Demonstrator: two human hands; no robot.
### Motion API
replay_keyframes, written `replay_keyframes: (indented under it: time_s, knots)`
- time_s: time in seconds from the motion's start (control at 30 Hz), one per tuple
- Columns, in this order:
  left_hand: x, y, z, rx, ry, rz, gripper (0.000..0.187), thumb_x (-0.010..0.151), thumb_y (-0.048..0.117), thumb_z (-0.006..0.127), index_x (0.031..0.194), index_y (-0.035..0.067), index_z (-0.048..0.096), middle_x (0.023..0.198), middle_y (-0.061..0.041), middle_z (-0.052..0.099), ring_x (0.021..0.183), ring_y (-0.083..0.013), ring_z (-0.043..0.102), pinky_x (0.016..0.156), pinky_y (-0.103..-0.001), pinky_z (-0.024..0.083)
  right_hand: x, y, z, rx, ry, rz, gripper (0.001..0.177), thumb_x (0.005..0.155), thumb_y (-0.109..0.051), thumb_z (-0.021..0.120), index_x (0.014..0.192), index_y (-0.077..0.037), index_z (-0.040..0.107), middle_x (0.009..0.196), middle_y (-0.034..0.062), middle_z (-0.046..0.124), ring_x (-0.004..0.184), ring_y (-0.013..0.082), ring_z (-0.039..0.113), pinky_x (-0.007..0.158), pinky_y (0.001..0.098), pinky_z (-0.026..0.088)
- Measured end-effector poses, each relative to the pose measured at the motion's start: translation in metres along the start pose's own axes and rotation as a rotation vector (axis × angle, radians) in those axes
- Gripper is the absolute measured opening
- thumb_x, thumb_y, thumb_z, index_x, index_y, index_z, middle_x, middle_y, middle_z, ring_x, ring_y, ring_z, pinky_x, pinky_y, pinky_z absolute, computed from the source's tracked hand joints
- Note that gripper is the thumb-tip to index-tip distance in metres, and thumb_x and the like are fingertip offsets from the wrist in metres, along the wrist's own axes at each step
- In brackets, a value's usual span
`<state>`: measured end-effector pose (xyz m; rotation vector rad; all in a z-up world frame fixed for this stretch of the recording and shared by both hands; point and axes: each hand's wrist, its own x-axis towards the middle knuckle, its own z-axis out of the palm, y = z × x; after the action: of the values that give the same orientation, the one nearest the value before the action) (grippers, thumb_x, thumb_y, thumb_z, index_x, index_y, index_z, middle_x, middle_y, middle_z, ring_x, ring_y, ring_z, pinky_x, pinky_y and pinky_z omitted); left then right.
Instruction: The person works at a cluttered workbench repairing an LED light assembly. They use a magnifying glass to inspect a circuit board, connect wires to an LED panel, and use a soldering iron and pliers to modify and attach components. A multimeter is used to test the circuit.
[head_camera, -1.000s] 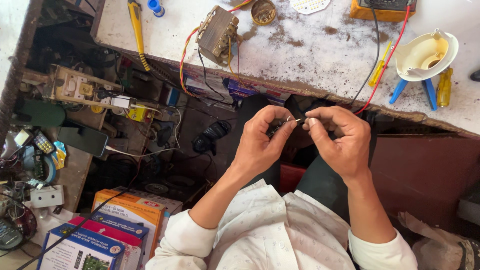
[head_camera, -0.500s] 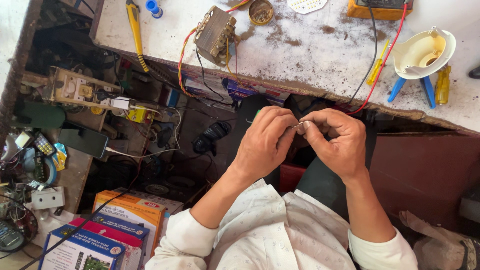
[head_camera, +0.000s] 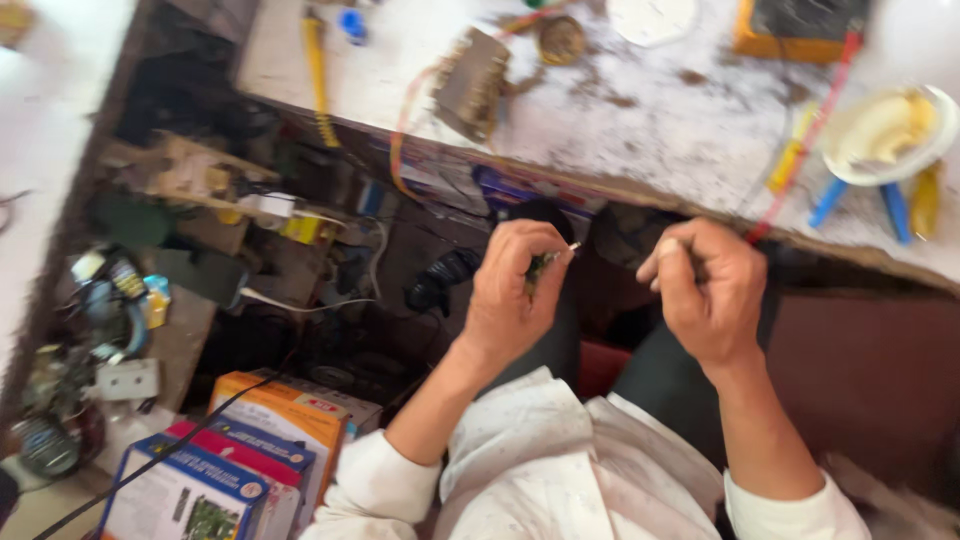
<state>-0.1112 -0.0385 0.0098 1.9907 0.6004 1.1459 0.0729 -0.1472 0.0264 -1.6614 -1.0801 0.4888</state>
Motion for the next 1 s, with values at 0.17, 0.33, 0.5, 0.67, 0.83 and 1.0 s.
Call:
replay_keyframes:
  time_s: [0.17, 0.33, 0.5, 0.67, 0.83, 1.0]
  knots:
    - [-0.024, -0.010, -0.030, -0.419, 0.299, -0.455, 0.008, 0.102, 0.004, 0.065, 0.103, 0.003, 0.057, 0.111, -0.011, 0.070, 0.078, -0.0125, 0.057, 0.067, -0.027, 0.048, 0.021, -0.032, 0.058, -0.023, -0.179, -0.113, 0.012, 0.100, -0.008, 0.068, 0.092, 0.000, 0.071, 0.081, 0.0083, 0.069, 0.067, 0.0121, 0.067, 0.060, 0.0258, 0.051]
    - [-0.048, -0.015, -0.085, -0.240, 0.437, -0.308, 0.003, 0.105, 0.000, 0.058, 0.108, 0.000, 0.056, 0.108, -0.012, 0.068, 0.102, -0.0160, 0.066, 0.090, -0.035, 0.053, 0.065, -0.050, 0.156, -0.129, -0.273, -0.499, 0.025, 0.096, 0.001, 0.063, 0.121, -0.002, 0.066, 0.109, 0.0178, 0.070, 0.100, 0.0358, 0.069, 0.087, 0.0420, 0.056]
    - [-0.059, -0.005, -0.121, -0.054, 0.434, -0.101, 0.006, 0.106, -0.003, 0.058, 0.107, 0.000, 0.054, 0.104, -0.011, 0.065, 0.102, -0.0182, 0.066, 0.113, -0.048, 0.056, 0.130, -0.058, 0.278, -0.608, -0.388, -0.535, 0.063, 0.078, 0.001, 0.060, 0.140, -0.008, 0.056, 0.134, 0.0316, 0.051, 0.103, 0.0415, 0.063, 0.081, 0.0474, 0.056]
    - [-0.066, 0.007, -0.136, -0.226, 0.582, -0.258, 0.005, 0.106, 0.000, 0.053, 0.104, 0.001, 0.049, 0.104, -0.012, 0.063, 0.102, -0.0215, 0.063, 0.109, -0.047, 0.054, 0.163, -0.063, 0.317, -0.907, -0.298, -0.503, 0.035, 0.095, -0.009, 0.059, 0.130, -0.006, 0.060, 0.133, 0.0232, 0.057, 0.082, 0.0264, 0.072, 0.065, 0.0387, 0.059]
    - [-0.056, 0.004, -0.142, -0.899, 0.696, -0.637, 0.010, 0.108, 0.010, 0.048, 0.100, 0.004, 0.049, 0.093, -0.007, 0.055, 0.092, -0.0192, 0.055, 0.097, -0.046, 0.053, 0.129, -0.059, 0.262, -0.339, -0.107, -0.681, 0.029, 0.097, -0.018, 0.073, 0.121, -0.008, 0.060, 0.115, 0.0122, 0.063, 0.088, 0.0269, 0.071, 0.070, 0.0372, 0.056]
    - [-0.035, -0.003, -0.116, -1.340, 0.626, -0.911, 0.013, 0.099, 0.017, 0.053, 0.090, 0.008, 0.050, 0.087, -0.004, 0.053, 0.088, -0.0193, 0.057, 0.091, -0.047, 0.054, 0.069, -0.027, 0.160, 0.637, 0.057, -0.383, 0.018, 0.110, -0.011, 0.070, 0.115, -0.011, 0.053, 0.095, 0.0072, 0.058, 0.081, 0.0128, 0.060, 0.075, 0.0279, 0.056]
